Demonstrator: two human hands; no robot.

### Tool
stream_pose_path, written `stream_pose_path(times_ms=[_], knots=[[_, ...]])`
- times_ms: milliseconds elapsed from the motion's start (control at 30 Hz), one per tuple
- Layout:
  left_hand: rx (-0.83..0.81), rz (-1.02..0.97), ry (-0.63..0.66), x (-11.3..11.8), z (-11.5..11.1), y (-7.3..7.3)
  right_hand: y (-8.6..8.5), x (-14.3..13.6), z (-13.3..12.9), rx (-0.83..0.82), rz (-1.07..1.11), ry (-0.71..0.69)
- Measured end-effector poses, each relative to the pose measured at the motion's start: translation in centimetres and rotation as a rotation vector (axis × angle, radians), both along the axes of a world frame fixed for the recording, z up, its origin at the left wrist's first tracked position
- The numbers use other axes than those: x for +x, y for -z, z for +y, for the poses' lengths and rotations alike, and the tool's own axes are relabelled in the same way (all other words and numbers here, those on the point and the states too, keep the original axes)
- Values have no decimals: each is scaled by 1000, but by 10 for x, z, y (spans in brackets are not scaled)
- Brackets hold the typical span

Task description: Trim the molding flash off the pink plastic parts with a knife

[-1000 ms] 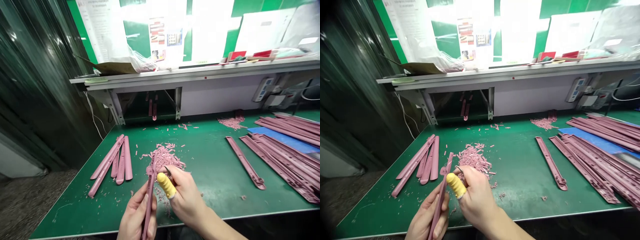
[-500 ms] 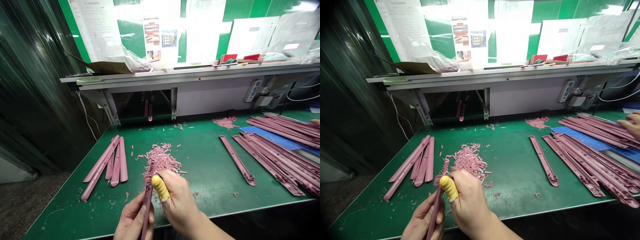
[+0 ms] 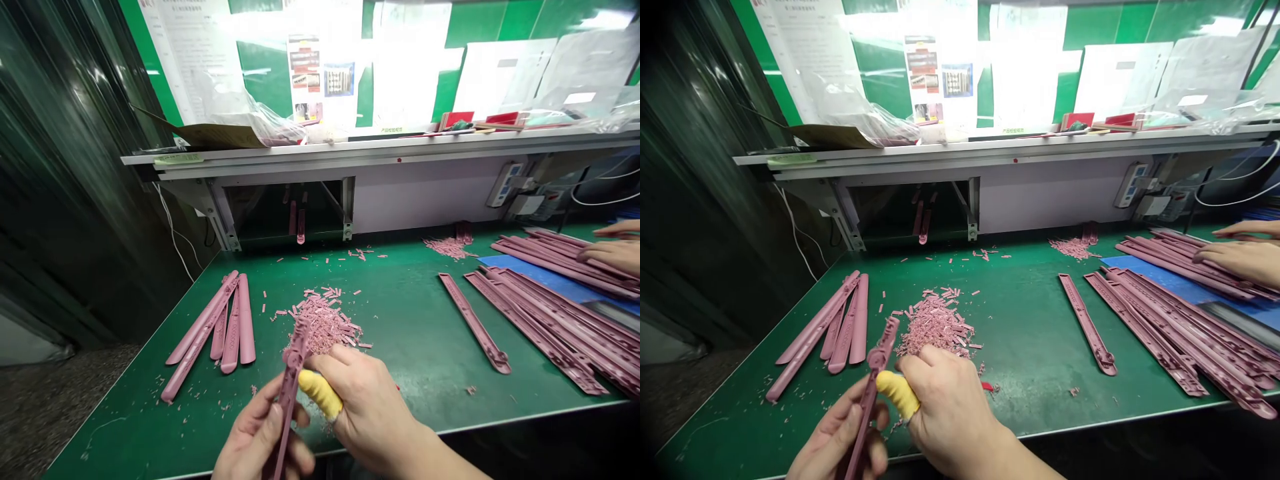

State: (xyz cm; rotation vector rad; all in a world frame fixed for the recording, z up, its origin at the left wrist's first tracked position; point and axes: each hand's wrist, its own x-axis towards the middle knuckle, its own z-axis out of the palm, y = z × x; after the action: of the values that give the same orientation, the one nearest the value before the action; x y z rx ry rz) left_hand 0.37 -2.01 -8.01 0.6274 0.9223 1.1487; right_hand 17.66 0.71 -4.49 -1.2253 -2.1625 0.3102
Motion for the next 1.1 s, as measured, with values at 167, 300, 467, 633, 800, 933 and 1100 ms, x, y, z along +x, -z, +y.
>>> stream_pose_path(times_ms=[167,300,467,633,800,933,1100], knots=[[138,-56,-110,-12,17,-34,12,4,-28,-231,184,-157],[595,38,-317,-14,22,-50,49,-17,-46,-335,165,-150],[795,213,-352,1,7,-55,71,-36,-51,-419,24,-140],[717,157,-293,6,-10,-48,64,-33,-46,-385,-5,-67],[611,102,-243,1,-9,-57,62,-25,-41,-275,-68,-1],[684,-10,-359,-14,10,-71,63,-15,-43,-215,135,-83],[514,-114,-542,-33,38,-66,59,-25,-46,-125,465,-253]])
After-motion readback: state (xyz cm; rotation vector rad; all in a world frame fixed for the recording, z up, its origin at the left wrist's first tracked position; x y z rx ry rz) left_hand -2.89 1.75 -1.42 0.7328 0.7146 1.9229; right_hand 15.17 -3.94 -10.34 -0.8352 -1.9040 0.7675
